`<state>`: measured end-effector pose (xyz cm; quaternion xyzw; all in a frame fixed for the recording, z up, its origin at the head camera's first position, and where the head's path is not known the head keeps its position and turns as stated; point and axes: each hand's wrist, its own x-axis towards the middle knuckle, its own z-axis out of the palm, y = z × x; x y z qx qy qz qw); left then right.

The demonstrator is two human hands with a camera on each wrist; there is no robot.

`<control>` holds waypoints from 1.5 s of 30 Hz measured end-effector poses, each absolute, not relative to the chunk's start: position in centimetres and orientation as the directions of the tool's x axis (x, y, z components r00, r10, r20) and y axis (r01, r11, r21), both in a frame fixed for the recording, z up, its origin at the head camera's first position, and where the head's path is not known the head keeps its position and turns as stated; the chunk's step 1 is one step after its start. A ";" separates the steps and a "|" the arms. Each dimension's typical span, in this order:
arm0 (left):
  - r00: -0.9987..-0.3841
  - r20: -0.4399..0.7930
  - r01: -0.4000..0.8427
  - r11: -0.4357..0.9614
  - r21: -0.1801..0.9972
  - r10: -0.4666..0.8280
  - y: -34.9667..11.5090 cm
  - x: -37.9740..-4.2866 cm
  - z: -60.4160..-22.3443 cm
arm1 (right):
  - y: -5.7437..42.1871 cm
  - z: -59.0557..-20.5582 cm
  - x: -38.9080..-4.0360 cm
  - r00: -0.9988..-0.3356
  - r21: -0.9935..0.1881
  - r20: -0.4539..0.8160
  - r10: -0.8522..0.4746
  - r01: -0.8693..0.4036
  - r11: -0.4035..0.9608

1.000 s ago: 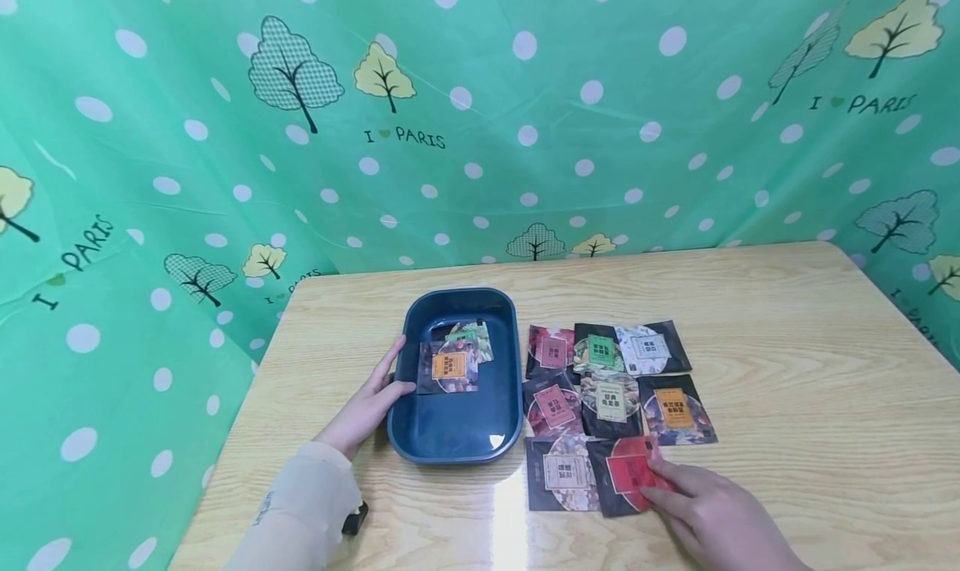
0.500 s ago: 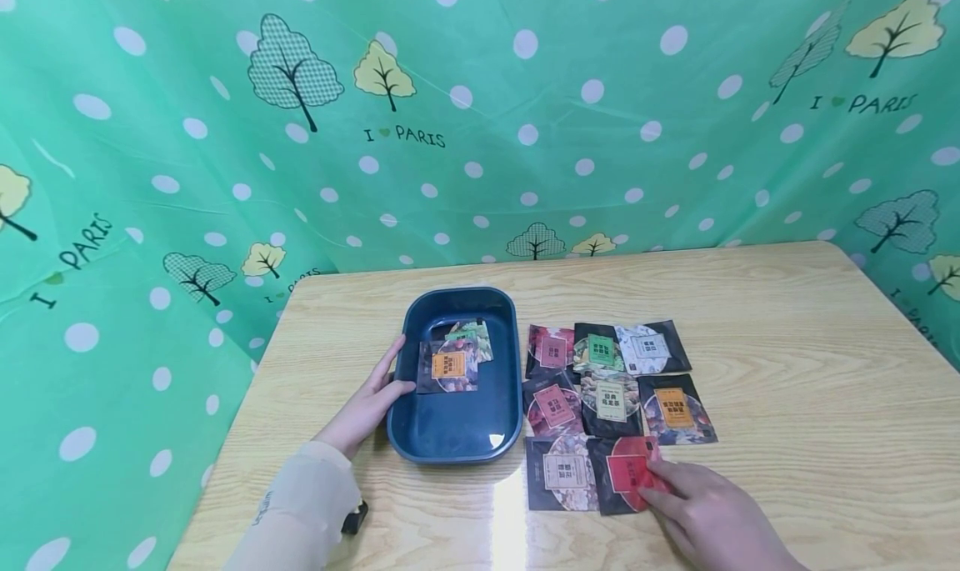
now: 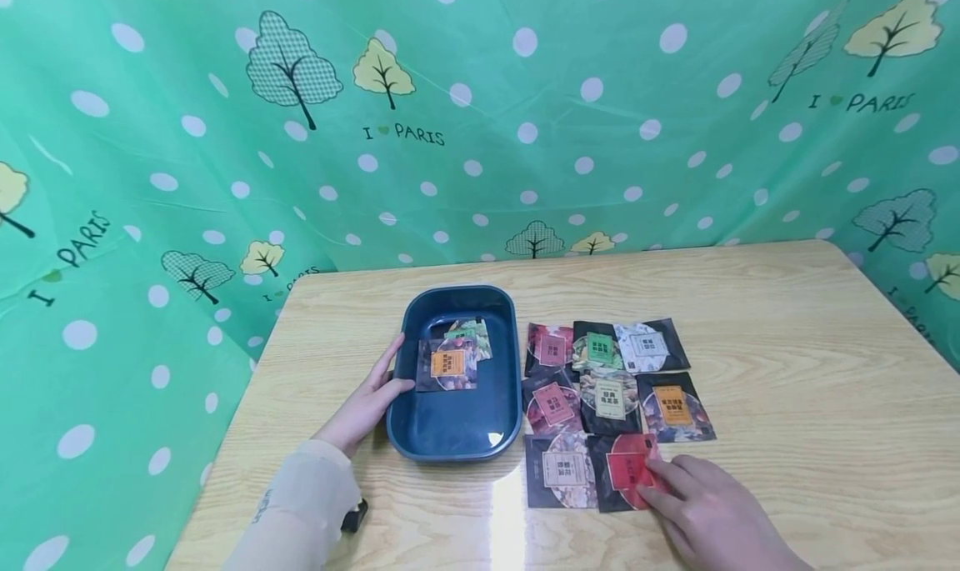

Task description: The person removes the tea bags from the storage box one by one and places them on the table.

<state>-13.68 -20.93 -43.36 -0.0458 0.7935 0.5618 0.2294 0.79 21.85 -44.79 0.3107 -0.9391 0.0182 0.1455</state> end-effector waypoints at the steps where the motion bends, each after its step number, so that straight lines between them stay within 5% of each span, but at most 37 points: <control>1: -0.891 -0.414 -0.329 0.366 0.871 0.186 -20.9 -13.7 -43.3 | 21.8 -44.6 0.8 -0.781 0.053 0.259 -0.568 -0.576 0.816; 9: -0.890 -0.418 -0.334 0.366 0.869 0.180 -20.9 -13.7 -43.4 | 20.8 -43.1 -0.3 -0.839 -0.021 0.241 -0.487 -0.506 0.862; 20: -0.886 -0.427 -0.342 0.364 0.866 0.182 -20.8 -13.8 -43.5 | 17.7 -42.5 -2.2 -0.690 -0.132 0.501 -0.523 -0.658 0.741; 45: -0.884 -0.436 -0.350 0.377 0.857 0.170 -20.9 -13.6 -43.4 | 9.8 -40.2 -6.3 -0.741 -0.256 0.450 -0.498 -0.641 0.723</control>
